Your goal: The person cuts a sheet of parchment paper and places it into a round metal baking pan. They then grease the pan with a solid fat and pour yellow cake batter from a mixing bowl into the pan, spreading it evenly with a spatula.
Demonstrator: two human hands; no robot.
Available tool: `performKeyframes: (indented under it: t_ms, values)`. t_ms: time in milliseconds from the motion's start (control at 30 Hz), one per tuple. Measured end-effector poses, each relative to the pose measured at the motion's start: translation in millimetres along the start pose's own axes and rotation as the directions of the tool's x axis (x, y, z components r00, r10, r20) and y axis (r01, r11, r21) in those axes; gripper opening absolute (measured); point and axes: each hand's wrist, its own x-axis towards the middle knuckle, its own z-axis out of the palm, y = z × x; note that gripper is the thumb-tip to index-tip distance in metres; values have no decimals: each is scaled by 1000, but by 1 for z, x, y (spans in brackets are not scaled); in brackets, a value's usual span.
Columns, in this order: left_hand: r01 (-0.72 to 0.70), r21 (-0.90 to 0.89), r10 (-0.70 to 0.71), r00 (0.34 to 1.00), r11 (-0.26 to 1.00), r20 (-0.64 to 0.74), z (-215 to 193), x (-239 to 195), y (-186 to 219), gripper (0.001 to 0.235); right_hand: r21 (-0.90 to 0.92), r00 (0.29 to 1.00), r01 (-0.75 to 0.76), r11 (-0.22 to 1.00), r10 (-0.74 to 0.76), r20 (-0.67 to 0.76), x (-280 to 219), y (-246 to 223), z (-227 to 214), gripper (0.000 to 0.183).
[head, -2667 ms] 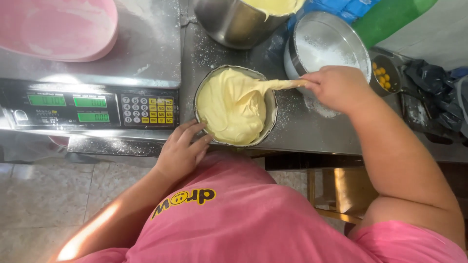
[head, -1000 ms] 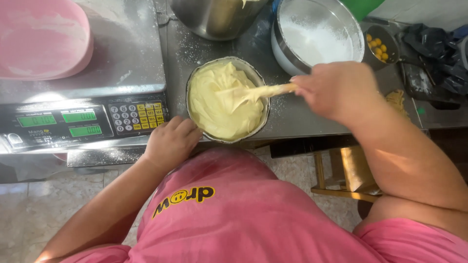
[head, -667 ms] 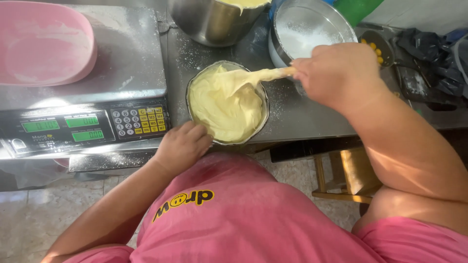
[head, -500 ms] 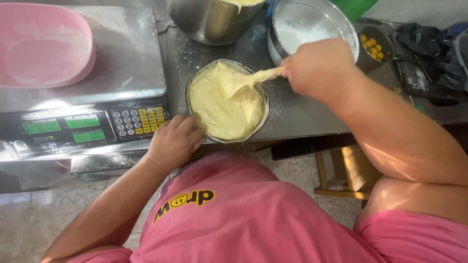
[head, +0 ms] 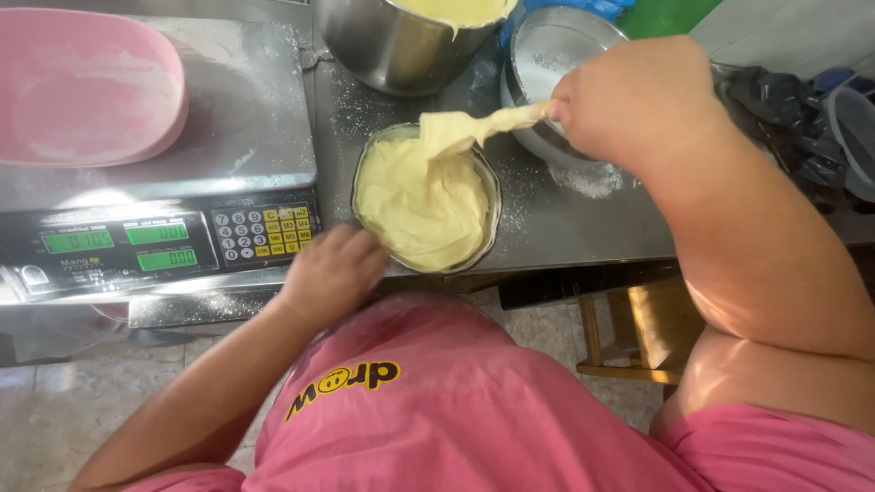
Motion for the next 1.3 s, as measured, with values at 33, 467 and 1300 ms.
performKeyframes:
  t_ms: [33,467,1300]
  values:
    - [-1,39,2,1000,999,-21,-3,-2,-6,11,24,999,8,1000,-7,-42,2,0,2,49]
    - [-66,-22,62,986,998,-153,-5,14,7,20,5,999,50,999,-50,-23,-2,-22,-10,47]
    - [-100,9,100,985,995,-141,-8,17,-17,23,109,997,7,994,-15,75,13,-11,20,45]
